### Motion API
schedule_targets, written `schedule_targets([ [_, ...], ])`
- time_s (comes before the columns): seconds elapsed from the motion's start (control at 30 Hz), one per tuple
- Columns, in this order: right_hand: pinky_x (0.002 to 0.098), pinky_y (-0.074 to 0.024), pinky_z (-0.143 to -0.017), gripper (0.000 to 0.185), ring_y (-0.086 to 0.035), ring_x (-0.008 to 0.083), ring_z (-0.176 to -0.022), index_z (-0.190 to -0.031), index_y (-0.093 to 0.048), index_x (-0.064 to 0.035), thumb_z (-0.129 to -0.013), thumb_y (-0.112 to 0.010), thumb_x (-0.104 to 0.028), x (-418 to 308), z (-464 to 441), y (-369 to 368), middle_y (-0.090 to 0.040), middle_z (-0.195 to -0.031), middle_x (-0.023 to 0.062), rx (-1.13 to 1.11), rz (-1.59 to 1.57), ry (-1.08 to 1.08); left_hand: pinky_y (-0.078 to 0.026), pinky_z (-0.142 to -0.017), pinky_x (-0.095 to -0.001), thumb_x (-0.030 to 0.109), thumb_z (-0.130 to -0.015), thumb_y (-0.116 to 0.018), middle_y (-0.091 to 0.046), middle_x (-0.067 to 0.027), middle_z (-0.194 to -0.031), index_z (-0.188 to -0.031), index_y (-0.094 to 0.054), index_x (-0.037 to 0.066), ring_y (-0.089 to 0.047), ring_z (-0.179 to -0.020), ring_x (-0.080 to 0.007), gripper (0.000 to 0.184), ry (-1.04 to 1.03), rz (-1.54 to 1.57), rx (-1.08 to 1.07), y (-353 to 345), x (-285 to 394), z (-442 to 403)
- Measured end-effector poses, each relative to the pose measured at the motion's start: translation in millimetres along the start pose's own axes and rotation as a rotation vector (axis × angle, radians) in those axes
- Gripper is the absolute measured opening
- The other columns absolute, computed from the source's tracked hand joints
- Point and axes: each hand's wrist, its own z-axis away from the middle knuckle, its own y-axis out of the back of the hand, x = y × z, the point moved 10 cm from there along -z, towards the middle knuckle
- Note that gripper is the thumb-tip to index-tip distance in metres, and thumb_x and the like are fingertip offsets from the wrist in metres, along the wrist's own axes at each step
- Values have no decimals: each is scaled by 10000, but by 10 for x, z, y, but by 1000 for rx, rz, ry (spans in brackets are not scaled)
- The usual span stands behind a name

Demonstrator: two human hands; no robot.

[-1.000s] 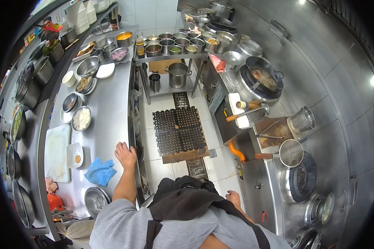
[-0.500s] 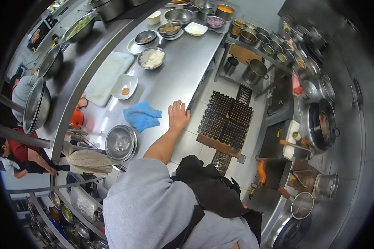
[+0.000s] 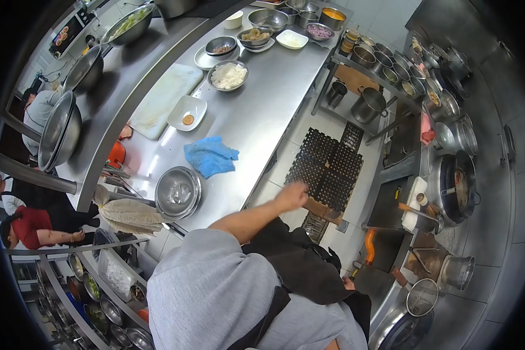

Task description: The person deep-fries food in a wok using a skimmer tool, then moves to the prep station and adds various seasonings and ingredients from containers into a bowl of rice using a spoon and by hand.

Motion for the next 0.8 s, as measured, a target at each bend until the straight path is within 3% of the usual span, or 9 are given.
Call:
schedule_targets([
  [0.03, 376, -511, -764, 360, -666, 289, -772, -1055, -640, -16, -722, -591, -146, 334, -202, -197, -672, -822, 175, -24, -50, 15, -444, -848, -468, 265, -797, -539, -584, -229, -1027, -1035, -570, 12, -547, -996, -381, 349, 30, -45, -68, -318, -29, 205],
  [0.1, 377, -506, -784, 367, -662, 294, -806, -1057, -642, -24, -717, -597, -157, 473, -344, -290, -673, -833, 171, -42, -103, 34, -436, -872, -448, 319, -760, -569, -582, -217, -1117, -1113, -601, 52, -559, -1031, -351, 443, 134, -290, -959, -1537, -505, 716],
  [0.13, 378, -500, -801, 370, -655, 300, -835, -1054, -645, -32, -712, -602, -166, 400, -342, -276, -673, -846, 170, -59, -54, 65, -439, -859, -441, 362, -771, -572, -590, -186, -1138, -1070, -645, 72, -567, -1028, -318, 423, 145, -247, -1167, -1929, -693, 1025],
  [0.17, 380, -493, -819, 372, -648, 305, -863, -1051, -649, -40, -707, -607, -175, 324, -325, -255, -673, -858, 168, -75, -5, 94, -443, -855, -427, 396, -778, -564, -617, -138, -1120, -1084, -645, 78, -574, -1026, -285, 449, -57, -7, -1280, -1985, -520, 1216],
  [0.33, 378, -492, -823, 366, -647, 303, -870, -1041, -655, -49, -699, -611, -169, -109, -24, 51, -673, -873, 165, 74, 87, 11, -469, -855, -410, 394, -759, -610, -602, -100, -1167, -1147, -601, 59, -577, -1036, -228, 513, 618, -87, -1149, -930, -760, 1089],
  [0.5, 380, -493, -824, 368, -648, 299, -872, -1045, -655, -58, -695, -613, -164, -167, 107, 129, -675, -875, 158, 113, 106, -55, -459, -867, -417, 413, -727, -597, -612, -199, -1092, -992, -659, -5, -591, -1008, -321, 498, 388, -432, -864, -705, -1424, 624],
  [0.6, 384, -492, -824, 367, -646, 305, -868, -1045, -655, -62, -695, -613, -163, -65, 94, 8, -674, -874, 158, 68, 51, -71, -457, -865, -427, 389, -739, -569, -615, -205, -1071, -970, -671, 5, -581, -1015, -345, 459, 497, -392, -670, -755, -1788, 519],
  [0.77, 390, -492, -816, 354, -640, 315, -862, -1043, -655, -64, -705, -599, -157, -128, 149, 90, -670, -868, 163, 79, 113, -35, -481, -834, -397, 321, -698, -557, -639, -188, -1040, -930, -689, 32, -612, -978, -319, 393, 368, -422, -896, -1043, -1390, 748],
  [0.8, 390, -492, -816, 354, -640, 315, -862, -1043, -655, -64, -705, -599, -157, -28, 115, 75, -670, -868, 163, 80, 106, -45, -469, -852, -420, 362, -738, -550, -640, -140, -1072, -1009, -675, 65, -611, -968, -306, 421, 622, -263, -997, -832, -1102, 964],
])
